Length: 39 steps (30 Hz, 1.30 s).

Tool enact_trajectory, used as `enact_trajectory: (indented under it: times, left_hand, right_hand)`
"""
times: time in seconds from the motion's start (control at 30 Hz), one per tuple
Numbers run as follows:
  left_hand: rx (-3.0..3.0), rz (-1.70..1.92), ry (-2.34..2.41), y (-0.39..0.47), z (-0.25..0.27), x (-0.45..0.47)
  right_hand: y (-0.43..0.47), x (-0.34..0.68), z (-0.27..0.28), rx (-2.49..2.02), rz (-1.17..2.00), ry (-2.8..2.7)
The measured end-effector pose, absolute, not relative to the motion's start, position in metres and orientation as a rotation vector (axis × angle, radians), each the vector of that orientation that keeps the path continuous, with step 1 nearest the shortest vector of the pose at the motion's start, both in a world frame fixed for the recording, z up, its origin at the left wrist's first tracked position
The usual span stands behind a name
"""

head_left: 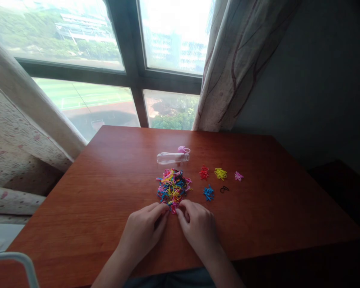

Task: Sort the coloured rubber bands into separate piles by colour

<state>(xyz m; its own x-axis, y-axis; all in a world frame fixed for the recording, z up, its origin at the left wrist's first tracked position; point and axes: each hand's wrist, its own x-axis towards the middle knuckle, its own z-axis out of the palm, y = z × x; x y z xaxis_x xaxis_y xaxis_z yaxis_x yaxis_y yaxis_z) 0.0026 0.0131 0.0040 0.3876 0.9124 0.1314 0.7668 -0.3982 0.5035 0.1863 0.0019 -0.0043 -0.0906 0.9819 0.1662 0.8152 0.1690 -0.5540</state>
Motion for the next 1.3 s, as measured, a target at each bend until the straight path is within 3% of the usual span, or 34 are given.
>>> enact_trajectory:
  times: [1.3]
  left_hand:
    - [2.282, 0.59, 1.463, 0.0116, 0.0019, 0.0005]
  right_hand:
    - [0.004, 0.1886, 0.0006, -1.645, 0.484, -1.913]
